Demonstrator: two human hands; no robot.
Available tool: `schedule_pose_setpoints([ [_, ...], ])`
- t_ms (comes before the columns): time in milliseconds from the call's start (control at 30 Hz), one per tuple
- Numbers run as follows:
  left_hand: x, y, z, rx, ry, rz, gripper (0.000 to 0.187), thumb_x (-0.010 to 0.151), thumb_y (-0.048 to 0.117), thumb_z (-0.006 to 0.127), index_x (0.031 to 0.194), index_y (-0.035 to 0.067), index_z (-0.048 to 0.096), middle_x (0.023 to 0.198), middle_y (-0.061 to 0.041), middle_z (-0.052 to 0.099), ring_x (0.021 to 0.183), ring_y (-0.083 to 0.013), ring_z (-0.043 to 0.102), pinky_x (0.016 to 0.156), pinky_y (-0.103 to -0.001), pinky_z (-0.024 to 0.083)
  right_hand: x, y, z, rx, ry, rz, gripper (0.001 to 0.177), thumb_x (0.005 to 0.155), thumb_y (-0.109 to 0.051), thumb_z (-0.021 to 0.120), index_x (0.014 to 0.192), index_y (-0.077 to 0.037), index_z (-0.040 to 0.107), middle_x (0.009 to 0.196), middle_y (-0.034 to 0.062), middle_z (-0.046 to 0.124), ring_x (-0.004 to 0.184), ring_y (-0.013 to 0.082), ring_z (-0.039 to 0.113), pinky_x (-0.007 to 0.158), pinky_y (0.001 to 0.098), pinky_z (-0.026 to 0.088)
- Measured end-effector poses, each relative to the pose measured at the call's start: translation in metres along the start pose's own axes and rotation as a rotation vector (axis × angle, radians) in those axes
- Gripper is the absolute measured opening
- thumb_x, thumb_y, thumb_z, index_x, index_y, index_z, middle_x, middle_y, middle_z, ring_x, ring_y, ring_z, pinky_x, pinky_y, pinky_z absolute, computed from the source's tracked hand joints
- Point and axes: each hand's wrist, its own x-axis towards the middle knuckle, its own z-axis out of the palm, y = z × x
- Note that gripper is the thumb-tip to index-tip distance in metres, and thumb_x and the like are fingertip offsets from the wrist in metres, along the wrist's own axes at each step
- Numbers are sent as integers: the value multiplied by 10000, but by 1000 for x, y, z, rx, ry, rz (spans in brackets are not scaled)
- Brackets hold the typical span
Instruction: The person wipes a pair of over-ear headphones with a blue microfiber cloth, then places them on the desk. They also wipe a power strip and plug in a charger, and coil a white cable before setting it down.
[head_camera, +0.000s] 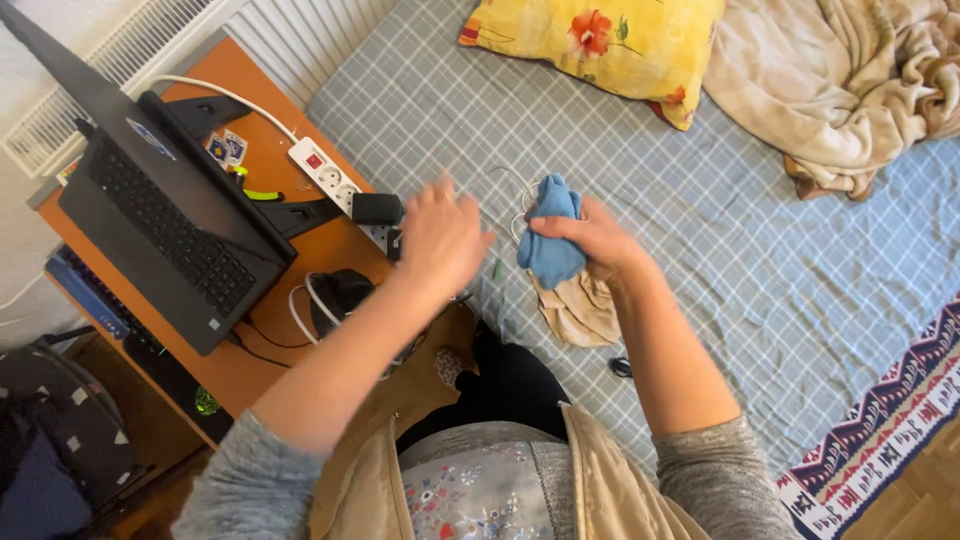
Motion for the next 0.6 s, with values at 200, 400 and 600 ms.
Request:
schedule_pose_setpoints([
  [200,-34,36,43,-840,-540,-210,698,771,558,731,1205,16,668,1215,-252,688,1211,-462,614,1003,-567,490,15,9,32,423,74,53,395,771,-146,872,1126,-46,732,1036,149,750,930,322,754,799,505,626],
  [400,-63,36,85,-1622,-150,-457,495,1037,492,512,855,56,656,452,-110,514,485,-182,565,594,-270,461,37,-4,12,435,220,-13,652,755,-299,951,1228,-6,611,1208,234,683,1112,413,687,925,645,547],
  [600,-28,14,-1,-1903,115,-444,450,1057,483,463,773,137,508,544,60,334,414,-31,364,349,-145,286,43,152,9,410,-109,176,560,744,-335,908,1170,-28,717,1116,202,730,1033,358,708,968,630,495],
])
